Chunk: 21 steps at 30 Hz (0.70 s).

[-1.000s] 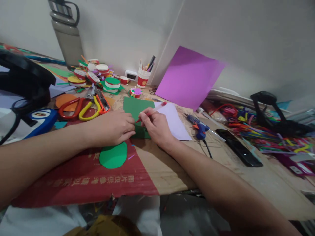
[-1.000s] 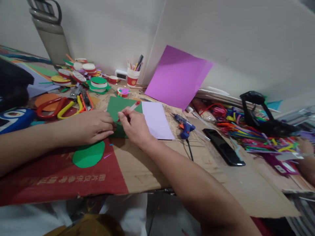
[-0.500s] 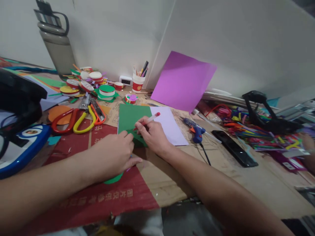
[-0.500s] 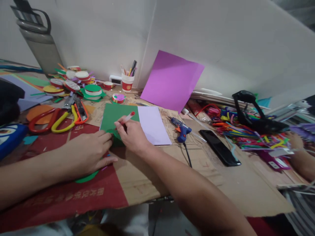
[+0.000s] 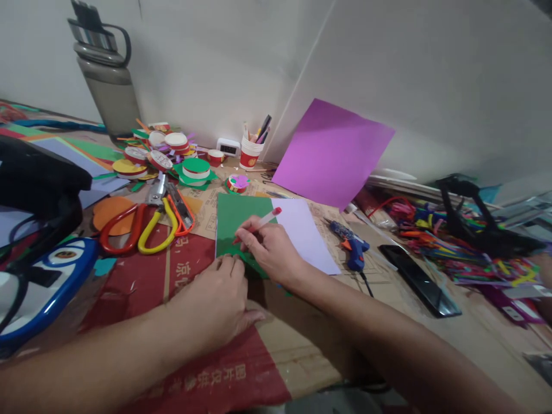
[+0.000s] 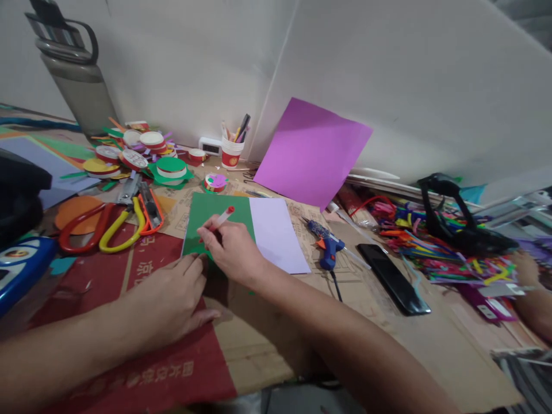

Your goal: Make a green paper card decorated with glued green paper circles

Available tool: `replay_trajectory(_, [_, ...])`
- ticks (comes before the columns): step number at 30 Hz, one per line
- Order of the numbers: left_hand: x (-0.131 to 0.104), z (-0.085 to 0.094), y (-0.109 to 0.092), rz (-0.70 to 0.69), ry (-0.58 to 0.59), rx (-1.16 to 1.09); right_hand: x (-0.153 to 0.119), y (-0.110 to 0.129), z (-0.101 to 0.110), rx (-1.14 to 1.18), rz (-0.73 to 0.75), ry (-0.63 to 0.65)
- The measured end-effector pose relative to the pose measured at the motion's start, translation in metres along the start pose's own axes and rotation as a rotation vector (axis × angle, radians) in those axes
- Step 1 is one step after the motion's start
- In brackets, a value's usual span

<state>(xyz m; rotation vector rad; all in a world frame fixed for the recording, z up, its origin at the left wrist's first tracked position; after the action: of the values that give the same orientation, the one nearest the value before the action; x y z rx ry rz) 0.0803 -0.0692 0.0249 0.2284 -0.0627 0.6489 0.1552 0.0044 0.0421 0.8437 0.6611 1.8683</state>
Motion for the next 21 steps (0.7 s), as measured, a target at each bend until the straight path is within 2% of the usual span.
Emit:
replay_trajectory(7, [0.0, -0.002, 0.002, 0.046, 0.0, -0.077, 0.003, -0.01, -0.012, 0.046, 0.014, -0.016])
replay_trajectory(14, [0.001, -0.004, 0.002, 0.047, 0.019, -0.094, 0.002, -0.007, -0.014, -0.002, 0.041, 0.001])
replay_trajectory(21, [0.001, -0.005, 0.002, 0.032, 0.015, -0.026, 0.003, -0.007, -0.016, -0.032, 0.067, 0.021])
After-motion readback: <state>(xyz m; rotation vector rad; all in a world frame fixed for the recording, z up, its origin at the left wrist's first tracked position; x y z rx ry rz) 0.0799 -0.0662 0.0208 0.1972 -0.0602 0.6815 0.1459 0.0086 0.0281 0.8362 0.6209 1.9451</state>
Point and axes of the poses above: each hand's wrist, its own x-axis towards the middle knuckle, its own z-axis out of the back of the hand, y = z × x, the point moved 7 cm from there along x, towards the middle knuckle, and after that the axes turned 1 degree about z, right-handed, at the moved point
